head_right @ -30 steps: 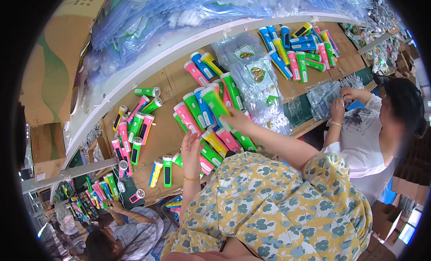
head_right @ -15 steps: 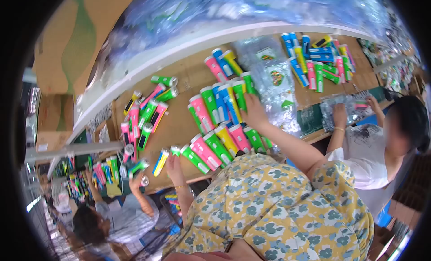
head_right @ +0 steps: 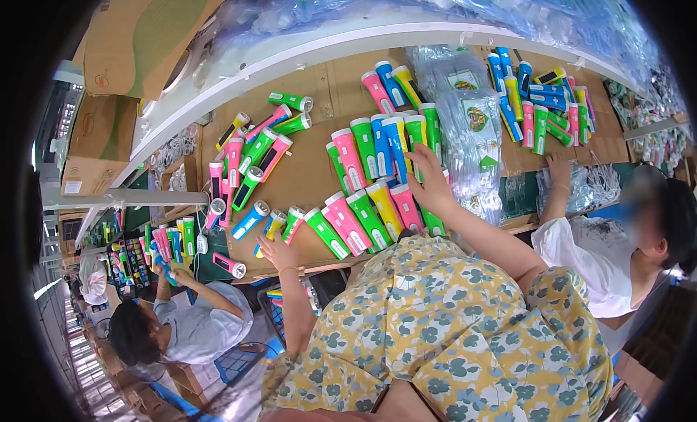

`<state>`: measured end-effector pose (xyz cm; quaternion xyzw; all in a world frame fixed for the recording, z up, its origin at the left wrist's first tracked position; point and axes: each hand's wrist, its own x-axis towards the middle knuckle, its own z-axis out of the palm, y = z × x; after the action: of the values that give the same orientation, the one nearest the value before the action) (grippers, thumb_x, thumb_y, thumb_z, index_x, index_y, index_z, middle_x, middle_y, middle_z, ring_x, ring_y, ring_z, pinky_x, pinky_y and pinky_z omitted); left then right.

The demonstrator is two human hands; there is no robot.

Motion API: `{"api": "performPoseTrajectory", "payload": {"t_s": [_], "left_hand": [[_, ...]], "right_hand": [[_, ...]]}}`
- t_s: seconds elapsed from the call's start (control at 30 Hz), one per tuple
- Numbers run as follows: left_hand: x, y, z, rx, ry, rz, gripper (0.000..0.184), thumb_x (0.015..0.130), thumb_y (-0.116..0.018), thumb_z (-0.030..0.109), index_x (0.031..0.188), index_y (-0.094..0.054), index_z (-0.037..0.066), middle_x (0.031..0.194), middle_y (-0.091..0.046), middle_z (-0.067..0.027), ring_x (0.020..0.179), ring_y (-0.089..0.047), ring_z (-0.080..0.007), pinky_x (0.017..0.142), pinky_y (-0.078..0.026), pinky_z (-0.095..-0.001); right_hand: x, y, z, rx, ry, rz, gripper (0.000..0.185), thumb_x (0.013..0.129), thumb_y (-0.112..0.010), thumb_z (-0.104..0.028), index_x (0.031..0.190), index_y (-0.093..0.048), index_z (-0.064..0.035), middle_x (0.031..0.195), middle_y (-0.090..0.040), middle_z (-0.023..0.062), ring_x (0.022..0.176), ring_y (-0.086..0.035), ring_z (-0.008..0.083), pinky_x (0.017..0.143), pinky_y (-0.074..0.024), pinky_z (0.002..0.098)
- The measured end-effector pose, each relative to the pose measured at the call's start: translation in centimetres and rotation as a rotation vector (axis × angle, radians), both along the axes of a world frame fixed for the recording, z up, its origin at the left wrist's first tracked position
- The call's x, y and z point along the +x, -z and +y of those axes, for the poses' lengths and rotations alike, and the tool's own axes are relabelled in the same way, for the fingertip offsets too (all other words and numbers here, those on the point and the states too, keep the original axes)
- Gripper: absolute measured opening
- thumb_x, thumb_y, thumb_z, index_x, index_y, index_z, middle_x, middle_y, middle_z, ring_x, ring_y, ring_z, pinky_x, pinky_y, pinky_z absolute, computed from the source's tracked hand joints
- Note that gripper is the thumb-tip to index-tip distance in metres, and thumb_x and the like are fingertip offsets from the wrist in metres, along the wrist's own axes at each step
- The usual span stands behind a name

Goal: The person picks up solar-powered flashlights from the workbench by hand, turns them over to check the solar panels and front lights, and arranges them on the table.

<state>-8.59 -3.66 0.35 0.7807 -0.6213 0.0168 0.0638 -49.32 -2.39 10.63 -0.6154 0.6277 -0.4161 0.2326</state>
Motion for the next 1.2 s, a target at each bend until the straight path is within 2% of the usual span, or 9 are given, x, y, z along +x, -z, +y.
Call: {"api": "performPoseTrajectory", "payload": {"t_s": [0.17, 0.33, 0.4, 0.53, 0.6, 0.73, 1.0, 1.1, 1.2], "left_hand": [[3.3, 1.6, -2.2, 0.179, 0.142, -0.169, 0.041, 0.073, -0.067, 0.032, 0.109, -0.06, 0.015, 0.136, -0.034, -0.02, 0.129, -0.03, -0.0356, 0.099, -0.032, -0.0537], [1.4, -1.4, -1.8, 0.268, 0.004, -0.105, 0.051, 0.062, -0.074, 0.048, 0.098, -0.066, 0.014, 0.122, -0.045, -0.0161, 0.107, -0.046, -0.0358, 0.091, -0.039, -0.0472], [0.5, -2.5, -1.0, 0.174, -0.014, -0.041, 0.052, 0.061, -0.076, 0.046, 0.099, -0.067, 0.011, 0.118, -0.047, -0.0194, 0.106, -0.047, -0.0369, 0.09, -0.04, -0.0452], [-3.0, -6.6, 0.3, 0.09, 0.051, 0.624, 0.052, 0.067, -0.076, 0.038, 0.103, -0.064, 0.003, 0.107, -0.051, -0.0252, 0.104, -0.047, -0.0396, 0.092, -0.039, -0.0438], [-6.8, -10.3, 1.2, 0.085, 0.172, 0.731, 0.051, 0.07, -0.074, 0.036, 0.104, -0.063, 0.0, 0.108, -0.053, -0.0241, 0.106, -0.047, -0.038, 0.093, -0.037, -0.043], [-12.7, -15.0, 2.7, -0.115, 0.462, 0.643, 0.046, 0.068, -0.078, 0.022, 0.105, -0.061, 0.0, 0.11, -0.051, -0.0218, 0.102, -0.05, -0.0355, 0.087, -0.042, -0.0411], [-14.8, -20.1, 4.1, -0.053, 0.537, 0.852, 0.048, 0.074, -0.072, 0.024, 0.115, -0.059, 0.003, 0.117, -0.05, -0.0208, 0.108, -0.048, -0.0336, 0.094, -0.037, -0.04], [-14.1, -20.1, 4.3, -0.133, 0.51, 0.995, 0.036, 0.085, -0.06, 0.022, 0.116, -0.06, 0.005, 0.114, -0.049, -0.0195, 0.107, -0.048, -0.0331, 0.092, -0.037, -0.0382], [-13.6, -19.5, 4.6, -0.086, 0.378, 1.127, 0.028, 0.089, -0.052, 0.009, 0.115, -0.06, 0.003, 0.113, -0.047, -0.0157, 0.105, -0.049, -0.0257, 0.091, -0.037, -0.0328]], "right_hand": [[-0.7, -0.6, 0.4, -0.036, -0.002, 0.017, 0.038, 0.082, -0.055, -0.003, 0.12, -0.049, -0.0092, 0.132, -0.037, 0.0159, 0.123, -0.04, 0.0344, 0.1, -0.0359, 0.038], [-0.9, -1.1, 1.5, -0.039, 0.001, 0.017, 0.032, 0.084, -0.053, -0.003, 0.115, -0.053, -0.0094, 0.128, -0.041, 0.0146, 0.117, -0.045, 0.0314, 0.075, -0.0509, 0.0327], [-0.7, -1.5, 1.6, -0.066, -0.025, 0.003, 0.029, 0.084, -0.053, -0.003, 0.113, -0.054, -0.0085, 0.123, -0.046, 0.0141, 0.113, -0.048, 0.0303, 0.075, -0.0505, 0.0331], [0.6, -1.5, 1.4, -0.067, -0.263, -0.011, 0.022, 0.085, -0.053, -0.005, 0.106, -0.059, -0.0056, 0.106, -0.057, 0.0117, 0.101, -0.056, 0.0271, 0.078, -0.0488, 0.0339], [2.9, -2.6, 0.9, 0.028, -0.451, -0.163, 0.019, 0.085, -0.055, -0.008, 0.103, -0.06, -0.0039, 0.098, -0.06, 0.01, 0.098, -0.058, 0.0257, 0.083, -0.0468, 0.0347], [7.3, -5.3, 0.4, 0.203, -0.732, -0.319, 0.056, 0.085, -0.064, -0.026, 0.129, -0.038, -0.0022, 0.123, -0.048, 0.015, 0.112, -0.048, 0.023, 0.092, -0.0409, 0.0353], [7.2, -5.7, 1.1, 0.505, -0.571, -0.903, 0.038, 0.095, -0.049, -0.021, 0.128, -0.041, -0.0048, 0.12, -0.052, 0.0065, 0.109, -0.052, 0.0162, 0.095, -0.0427, 0.0323], [6.4, -8.1, 1.7, 0.541, -0.566, -1.478, 0.043, 0.096, -0.045, -0.028, 0.132, -0.035, -0.0063, 0.118, -0.054, 0.0095, 0.109, -0.054, 0.0193, 0.095, -0.0444, 0.0374], [5.8, -7.9, 1.7, 0.535, -0.567, -1.489, 0.056, 0.091, -0.05, -0.043, 0.132, -0.034, -0.0084, 0.117, -0.054, 0.0119, 0.105, -0.057, 0.0236, 0.088, -0.0478, 0.0398]]}}
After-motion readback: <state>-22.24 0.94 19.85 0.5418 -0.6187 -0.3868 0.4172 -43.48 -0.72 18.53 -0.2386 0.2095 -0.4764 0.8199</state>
